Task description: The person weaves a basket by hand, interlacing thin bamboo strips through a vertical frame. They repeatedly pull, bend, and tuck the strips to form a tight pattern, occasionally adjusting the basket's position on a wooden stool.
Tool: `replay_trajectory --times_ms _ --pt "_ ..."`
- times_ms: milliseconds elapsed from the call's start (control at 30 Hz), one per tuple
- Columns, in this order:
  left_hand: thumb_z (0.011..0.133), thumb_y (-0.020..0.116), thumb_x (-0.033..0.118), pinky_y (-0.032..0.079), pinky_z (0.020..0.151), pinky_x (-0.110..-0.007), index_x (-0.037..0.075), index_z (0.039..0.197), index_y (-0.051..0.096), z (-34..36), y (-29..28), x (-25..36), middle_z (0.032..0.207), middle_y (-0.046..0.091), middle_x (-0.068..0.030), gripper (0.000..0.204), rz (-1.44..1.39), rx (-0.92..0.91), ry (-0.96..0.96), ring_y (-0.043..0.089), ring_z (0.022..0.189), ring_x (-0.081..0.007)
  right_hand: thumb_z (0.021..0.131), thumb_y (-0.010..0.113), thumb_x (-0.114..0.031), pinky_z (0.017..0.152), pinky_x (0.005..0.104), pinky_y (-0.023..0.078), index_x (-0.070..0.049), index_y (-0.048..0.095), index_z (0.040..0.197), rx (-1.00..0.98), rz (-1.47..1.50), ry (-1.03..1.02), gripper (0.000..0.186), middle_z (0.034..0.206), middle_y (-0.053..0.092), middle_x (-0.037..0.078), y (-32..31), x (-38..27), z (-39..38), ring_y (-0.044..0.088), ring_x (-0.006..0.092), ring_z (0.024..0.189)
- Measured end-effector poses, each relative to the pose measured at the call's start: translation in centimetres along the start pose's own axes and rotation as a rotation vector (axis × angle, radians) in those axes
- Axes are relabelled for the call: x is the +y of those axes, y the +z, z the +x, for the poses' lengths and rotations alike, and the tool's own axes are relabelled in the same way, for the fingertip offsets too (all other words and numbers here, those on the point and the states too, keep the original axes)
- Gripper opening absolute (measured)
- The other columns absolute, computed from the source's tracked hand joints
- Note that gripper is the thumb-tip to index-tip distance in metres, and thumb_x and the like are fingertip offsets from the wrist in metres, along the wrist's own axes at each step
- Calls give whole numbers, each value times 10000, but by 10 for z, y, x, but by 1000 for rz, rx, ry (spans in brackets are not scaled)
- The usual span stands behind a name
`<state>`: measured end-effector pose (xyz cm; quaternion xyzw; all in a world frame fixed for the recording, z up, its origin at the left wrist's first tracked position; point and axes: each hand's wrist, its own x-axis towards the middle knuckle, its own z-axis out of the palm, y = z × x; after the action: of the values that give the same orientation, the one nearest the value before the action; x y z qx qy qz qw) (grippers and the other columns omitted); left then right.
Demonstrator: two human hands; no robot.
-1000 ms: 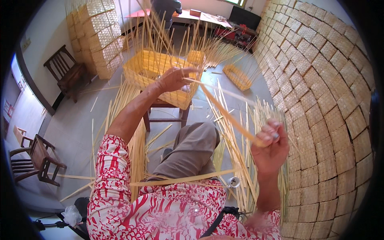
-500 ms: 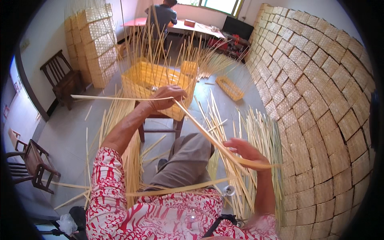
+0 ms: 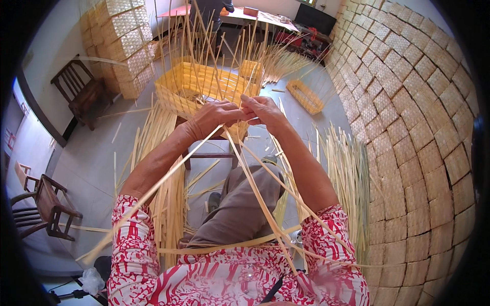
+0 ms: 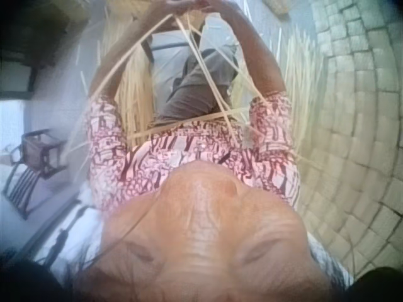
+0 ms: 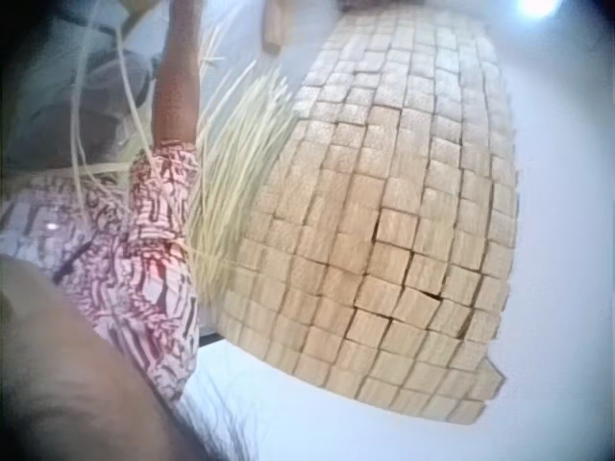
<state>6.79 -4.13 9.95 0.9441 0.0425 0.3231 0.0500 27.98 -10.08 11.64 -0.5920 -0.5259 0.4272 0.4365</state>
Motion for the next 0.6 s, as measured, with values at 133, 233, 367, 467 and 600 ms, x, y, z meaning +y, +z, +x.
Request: replay_trajectory --times_ms 133,233,367,467,600 --pt "829 669 71 565 811 -394 157 1148 657 -3 -1 -2 1056 699 -41 330 84 -21 34 677 975 -271 901 731 -476 522 283 512 -25 714 850 57 -181 6 454 716 699 43 9 -5 12 646 125 635" --pt "855 673 92 569 851 -391 192 1307 627 -3 -1 0 1141 708 -38 465 90 -17 58 677 1019 -267 904 732 -344 489 285 487 -4 701 867 113 -96 -84 344 739 696 67 18 7 14 641 121 634" --pt "856 661 97 561 820 -405 212 1469 503 -4 9 2 1096 702 -61 644 93 68 70 673 972 -280 852 609 -74 542 295 500 71 664 1082 172 212 -45 278 864 705 138 2 20 23 661 138 687" --pt "876 648 98 550 816 -418 182 1529 420 -9 14 -7 1059 700 -81 697 26 103 -70 674 937 -292 861 565 -28 704 312 571 31 552 1358 222 340 -282 500 940 725 139 -9 -22 -5 699 176 778" --pt "919 629 100 551 841 -413 126 1424 530 -16 14 -16 1119 707 -116 516 44 136 -40 689 986 -307 972 596 -58 779 322 595 -61 481 1469 176 416 -566 511 1070 728 147 -40 -86 -44 722 202 915"
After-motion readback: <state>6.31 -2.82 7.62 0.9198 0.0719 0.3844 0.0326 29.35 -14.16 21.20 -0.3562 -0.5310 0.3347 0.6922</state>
